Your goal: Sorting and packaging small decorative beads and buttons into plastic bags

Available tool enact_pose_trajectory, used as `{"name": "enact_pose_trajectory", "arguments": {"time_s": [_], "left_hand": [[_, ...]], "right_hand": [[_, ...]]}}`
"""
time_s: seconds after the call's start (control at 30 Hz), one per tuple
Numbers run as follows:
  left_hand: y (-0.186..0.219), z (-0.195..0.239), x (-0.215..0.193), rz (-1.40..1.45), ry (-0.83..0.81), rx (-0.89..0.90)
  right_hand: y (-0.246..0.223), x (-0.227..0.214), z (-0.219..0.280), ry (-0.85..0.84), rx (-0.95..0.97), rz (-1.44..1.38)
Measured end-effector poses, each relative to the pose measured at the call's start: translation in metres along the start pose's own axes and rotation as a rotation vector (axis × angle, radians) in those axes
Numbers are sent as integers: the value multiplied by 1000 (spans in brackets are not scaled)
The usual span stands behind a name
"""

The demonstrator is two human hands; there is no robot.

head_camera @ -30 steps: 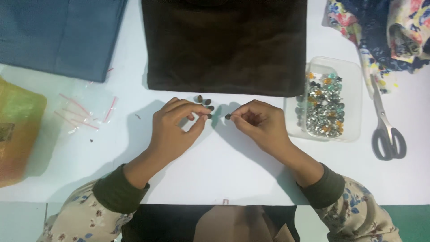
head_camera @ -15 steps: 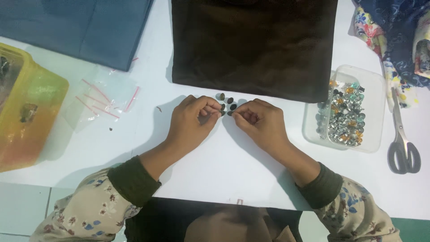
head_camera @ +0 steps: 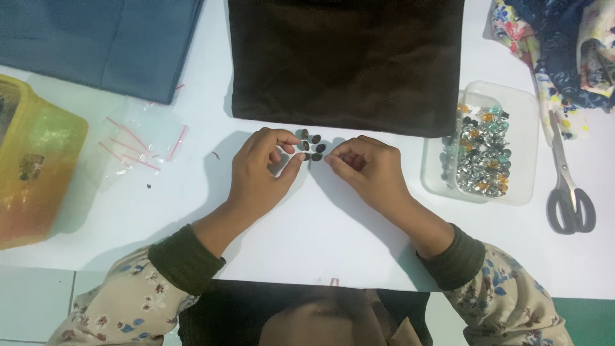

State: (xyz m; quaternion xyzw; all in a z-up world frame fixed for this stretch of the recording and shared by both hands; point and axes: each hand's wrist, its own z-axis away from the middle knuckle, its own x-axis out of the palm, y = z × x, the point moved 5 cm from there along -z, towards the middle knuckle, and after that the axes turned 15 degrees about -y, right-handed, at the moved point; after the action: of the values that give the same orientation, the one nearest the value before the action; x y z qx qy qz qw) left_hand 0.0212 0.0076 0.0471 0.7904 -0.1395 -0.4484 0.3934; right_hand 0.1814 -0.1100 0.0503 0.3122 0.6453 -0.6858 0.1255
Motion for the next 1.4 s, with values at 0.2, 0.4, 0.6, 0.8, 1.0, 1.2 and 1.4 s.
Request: {"name": "enact_pose_trajectory", "arguments": {"time_s": [0.2,0.4,0.6,0.8,1.0,1.2,1.4], "left_hand": [[41,-3,7,-121,55,324],[81,-25,33,-144,10,519],[120,-48,91,-136,-151,584],[141,-69,139,-138,-198,582],[130,-105,212,-240,-467,428],[138,-129,249,-480,-663,376],[133,-134,257,-515,-513,428]], "right_hand": [[-16,-24,14,63,-92,15],[4,-87,37,126,-117,57],[21,-175,73,96,113,212],[77,-209,102,-125,395,457],[86,-191,99,-327,586,525],[105,-184,98,-327,701,637],[121,-184,99,-247,626,722]]}}
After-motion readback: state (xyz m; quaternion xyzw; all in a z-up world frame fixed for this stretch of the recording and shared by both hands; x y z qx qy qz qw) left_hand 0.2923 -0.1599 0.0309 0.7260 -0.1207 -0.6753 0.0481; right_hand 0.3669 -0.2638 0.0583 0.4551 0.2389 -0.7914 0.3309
